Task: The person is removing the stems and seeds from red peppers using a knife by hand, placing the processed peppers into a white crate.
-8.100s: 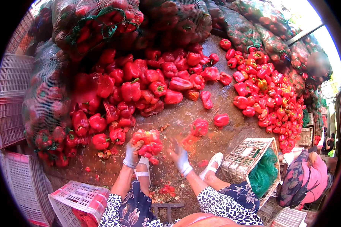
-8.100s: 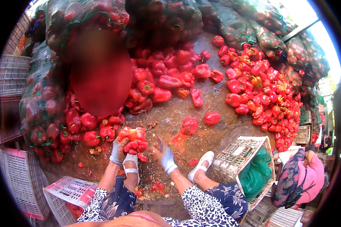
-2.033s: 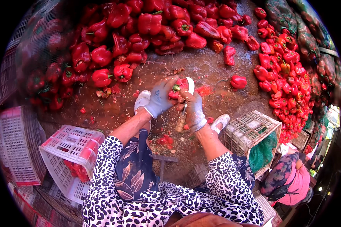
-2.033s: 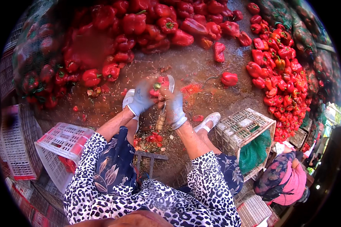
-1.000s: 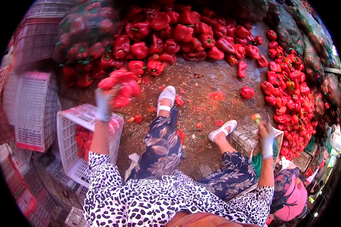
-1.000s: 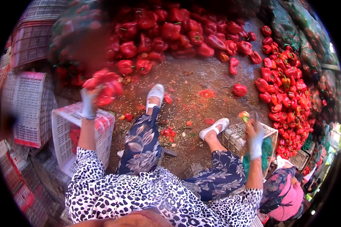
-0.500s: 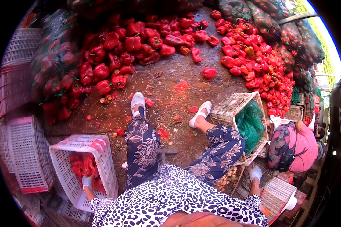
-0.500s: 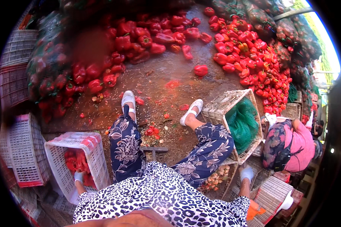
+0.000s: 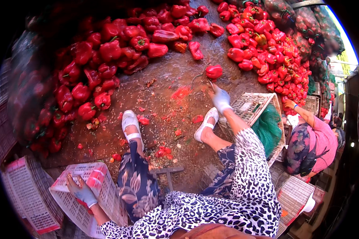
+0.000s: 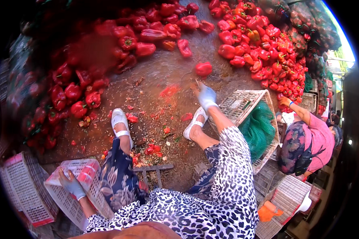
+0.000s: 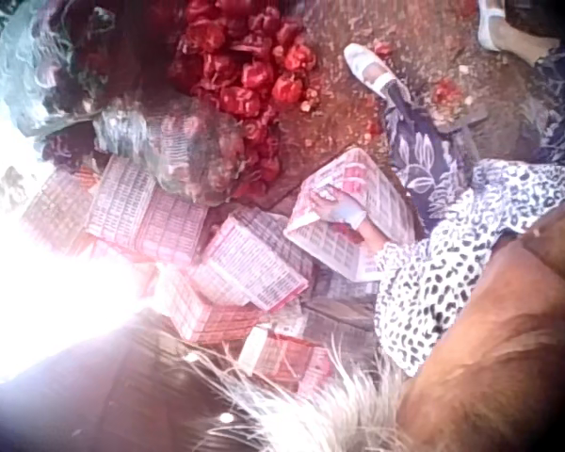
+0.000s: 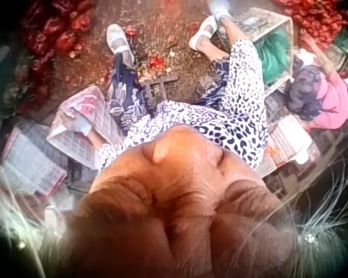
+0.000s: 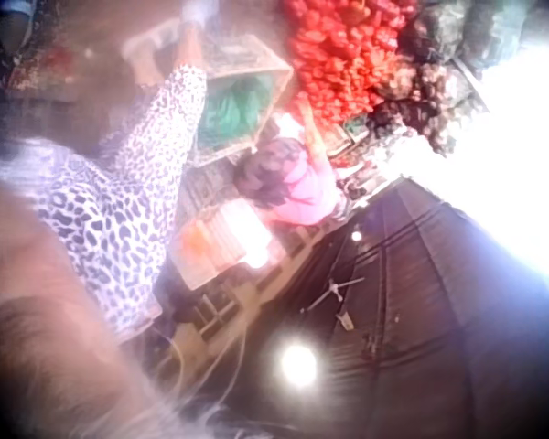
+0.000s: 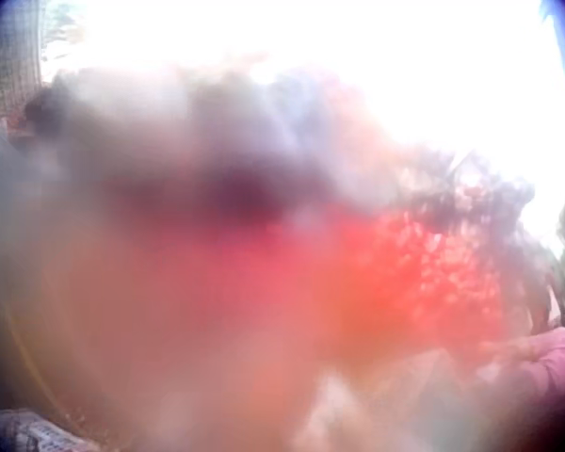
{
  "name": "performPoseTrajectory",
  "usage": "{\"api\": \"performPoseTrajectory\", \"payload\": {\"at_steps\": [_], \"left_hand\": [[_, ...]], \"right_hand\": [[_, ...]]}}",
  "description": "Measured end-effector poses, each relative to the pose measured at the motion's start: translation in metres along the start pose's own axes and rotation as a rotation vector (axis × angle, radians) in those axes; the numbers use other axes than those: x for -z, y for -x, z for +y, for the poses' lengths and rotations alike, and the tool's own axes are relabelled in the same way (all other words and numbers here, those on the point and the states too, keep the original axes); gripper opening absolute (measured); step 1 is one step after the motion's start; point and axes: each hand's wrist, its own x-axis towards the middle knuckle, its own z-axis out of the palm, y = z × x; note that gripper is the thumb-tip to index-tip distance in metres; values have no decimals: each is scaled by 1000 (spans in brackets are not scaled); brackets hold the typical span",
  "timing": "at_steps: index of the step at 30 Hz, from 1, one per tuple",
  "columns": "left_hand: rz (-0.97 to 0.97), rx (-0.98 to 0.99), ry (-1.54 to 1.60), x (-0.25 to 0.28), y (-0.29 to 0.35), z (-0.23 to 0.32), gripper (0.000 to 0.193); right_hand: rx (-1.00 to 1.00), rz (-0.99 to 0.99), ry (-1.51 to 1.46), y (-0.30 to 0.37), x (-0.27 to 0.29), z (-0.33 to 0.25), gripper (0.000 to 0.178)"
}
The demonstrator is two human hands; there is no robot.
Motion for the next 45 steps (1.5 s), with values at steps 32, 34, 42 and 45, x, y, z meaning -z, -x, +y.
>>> {"api": "performPoseTrajectory", "payload": {"at_steps": [32, 34, 42, 45], "left_hand": [[-131, 178, 43, -22, 6, 14, 44], [-160, 162, 62, -23, 4, 18, 46], [-253, 70, 4, -16, 4, 24, 51], [-216, 107, 33, -6, 13, 21, 51]], "right_hand": [[267, 221, 151, 17, 81, -6, 16], [229, 312, 161, 77, 144, 2, 15], [-341, 590, 223, 375, 213, 123, 15], [-637, 528, 301, 438, 181, 177, 20]]}}
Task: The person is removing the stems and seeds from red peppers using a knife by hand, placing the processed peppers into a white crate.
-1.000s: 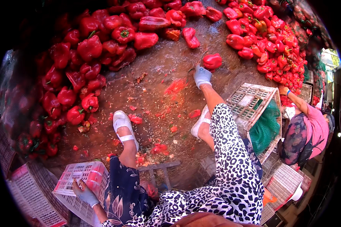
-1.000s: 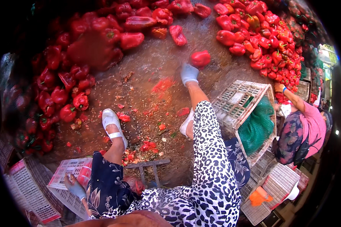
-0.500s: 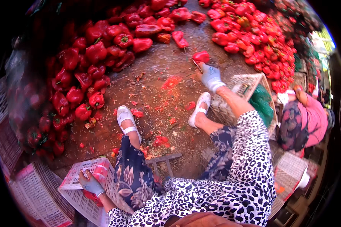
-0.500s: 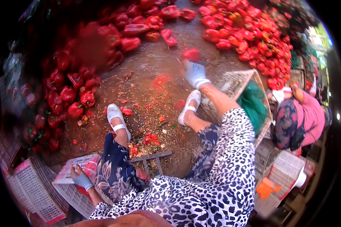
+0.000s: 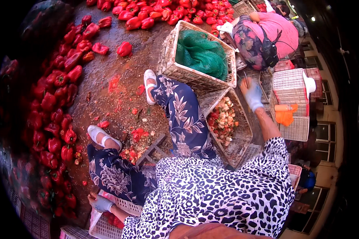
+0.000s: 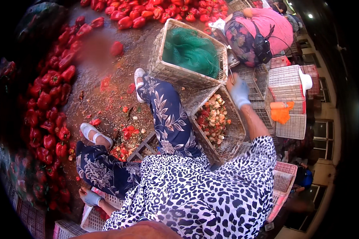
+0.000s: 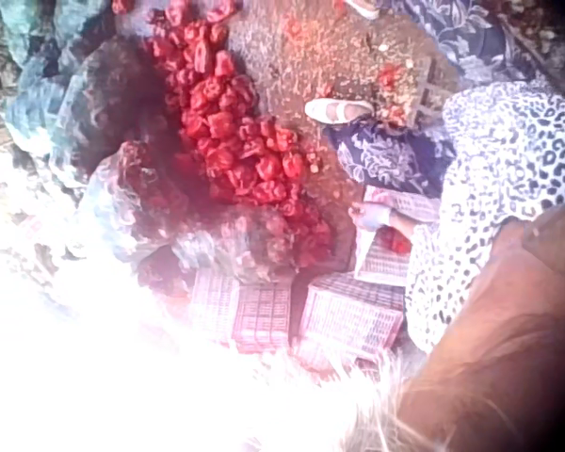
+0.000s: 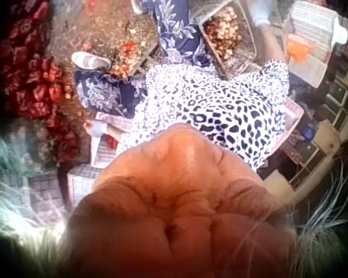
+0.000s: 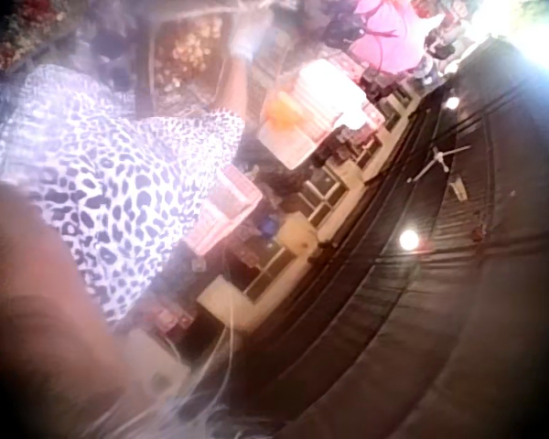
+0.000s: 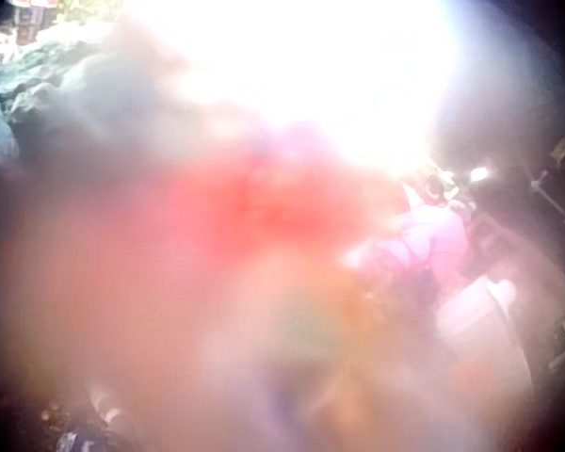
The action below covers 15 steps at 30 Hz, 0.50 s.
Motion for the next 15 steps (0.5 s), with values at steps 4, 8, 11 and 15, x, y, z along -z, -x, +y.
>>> {"api": "performPoseTrajectory", "payload": {"at_steps": [4, 8, 11, 15], "left_hand": [[-44, 10, 24, 8, 0, 12, 48], [17, -31, 35, -6, -8, 5, 43], [43, -13, 73, -6, -9, 1, 41], [103, -200, 181, -6, -20, 8, 38]], "right_hand": [[-100, -464, 163, 64, -53, 113, 49], [-238, -327, -24, 42, -42, 71, 40], [-44, -191, -227, -19, -18, -22, 36], [34, -454, -756, -85, -21, -169, 38]]}}
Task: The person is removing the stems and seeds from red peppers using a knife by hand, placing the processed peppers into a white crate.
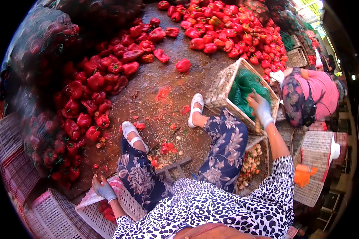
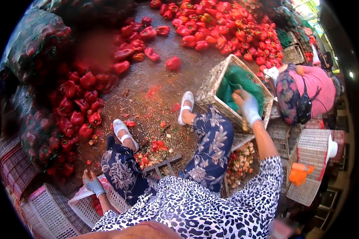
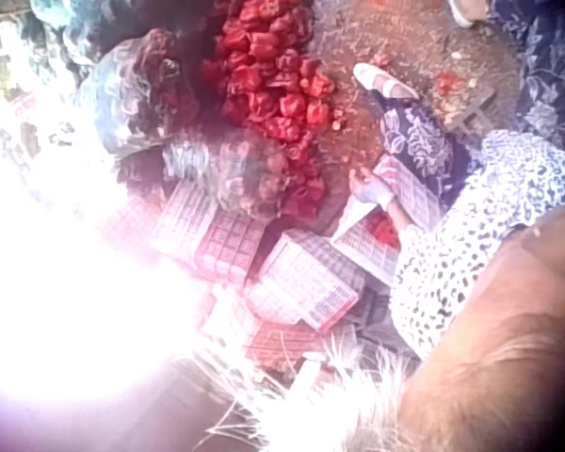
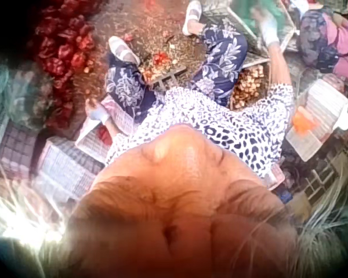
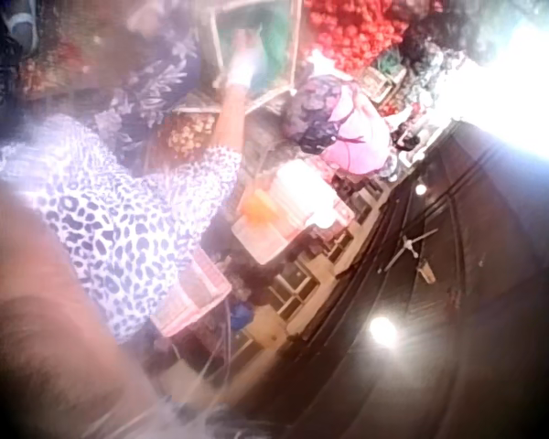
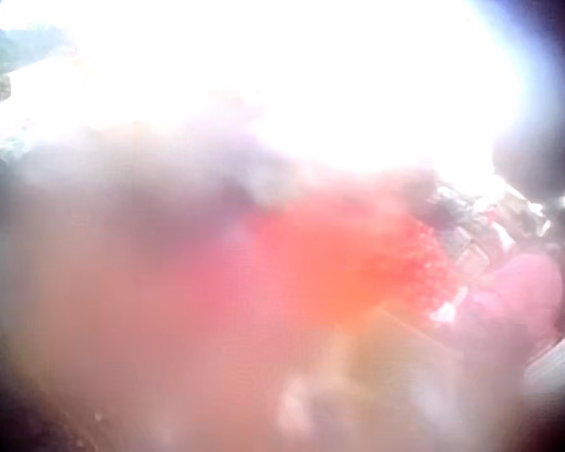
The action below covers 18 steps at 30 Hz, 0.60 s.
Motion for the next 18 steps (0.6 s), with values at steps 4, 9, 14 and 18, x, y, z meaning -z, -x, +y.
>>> {"api": "performPoseTrajectory", "payload": {"at_steps": [4, 9, 14, 18], "left_hand": [[-25, -100, 269, -17, -35, 59, 35], [-147, -321, 430, -83, -85, 134, 36], [-254, -433, 435, -132, -118, 192, 42], [-314, -452, 434, -172, -127, 217, 42]], "right_hand": [[-17, -292, 56, -101, -108, -53, 49], [-159, -276, 113, -247, -242, -18, 74], [-307, -155, -19, -311, -330, -18, 88], [-433, -92, -243, -339, -366, -12, 86]]}}
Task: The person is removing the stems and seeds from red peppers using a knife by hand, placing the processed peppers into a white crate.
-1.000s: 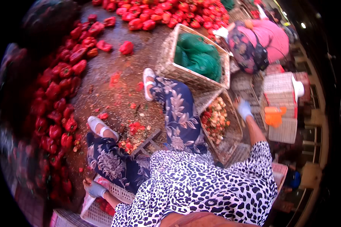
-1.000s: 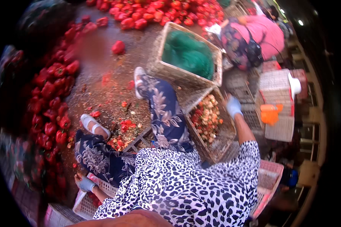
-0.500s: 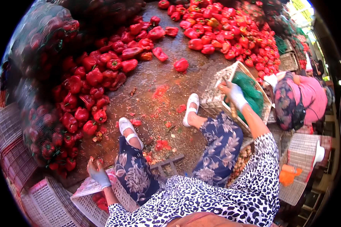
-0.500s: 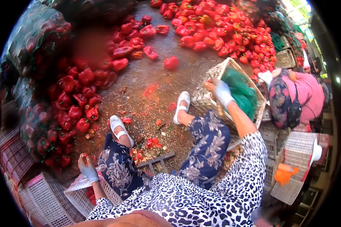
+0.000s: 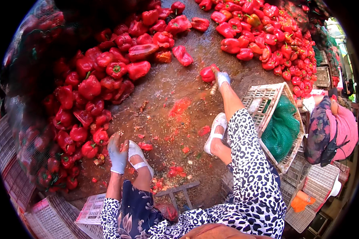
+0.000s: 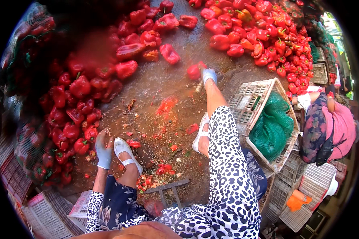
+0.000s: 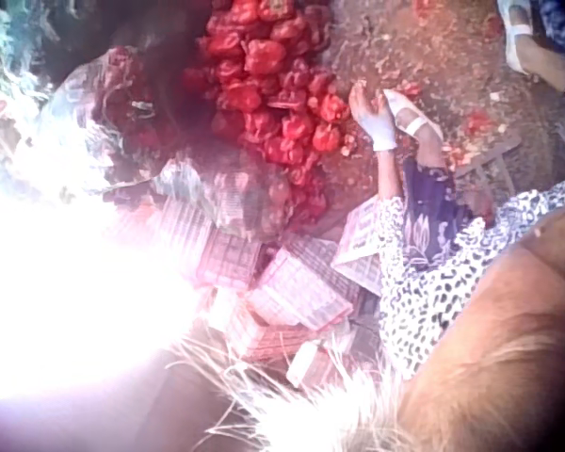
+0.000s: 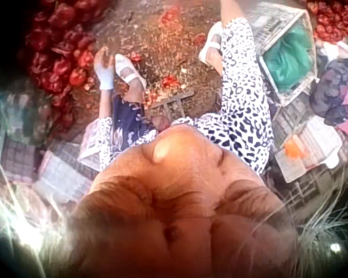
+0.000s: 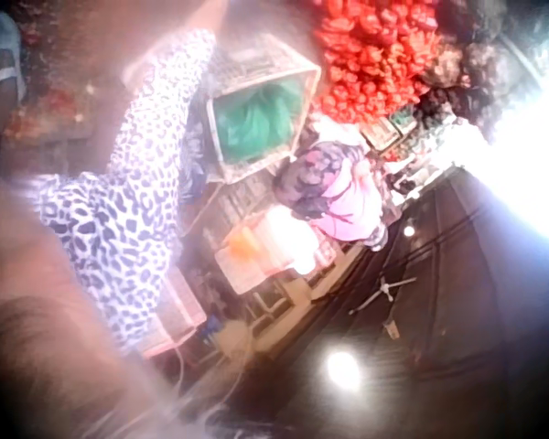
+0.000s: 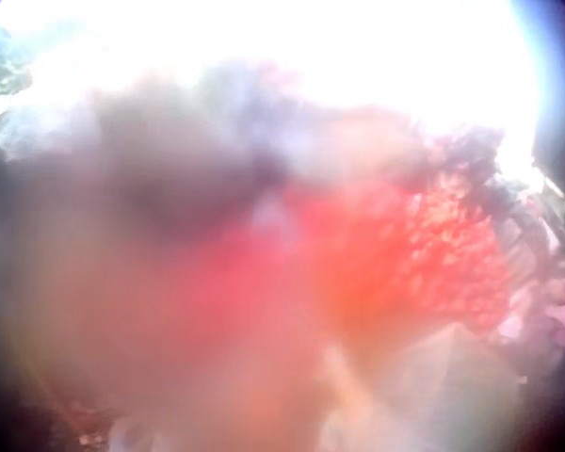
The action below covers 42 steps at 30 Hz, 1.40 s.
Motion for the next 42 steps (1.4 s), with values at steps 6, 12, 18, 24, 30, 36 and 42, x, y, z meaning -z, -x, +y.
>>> {"api": "performPoseTrajectory", "payload": {"at_steps": [6, 12, 18, 24, 30, 36, 42], "left_hand": [[-60, -43, -25, -20, 3, 0, 39], [-62, 133, 41, -30, 31, -11, 36], [-182, 330, 298, -36, 23, 8, 36], [-445, 532, 1003, -33, 5, 5, 66], [-470, 395, 1309, -12, -18, 46, 84], [-239, 457, 1133, -7, -6, 24, 93], [15, 414, 865, -17, -1, 14, 97]], "right_hand": [[2, 48, -180, -60, -44, 20, 63], [140, -105, -54, -64, -50, 10, 90], [156, -112, -142, -11, -20, 13, 85], [496, -915, -49, 174, -49, -11, 79], [611, -1490, -91, 284, -109, 7, 84], [861, -1312, 553, 309, -114, -7, 81], [849, -861, 205, 327, -116, 34, 73]]}}
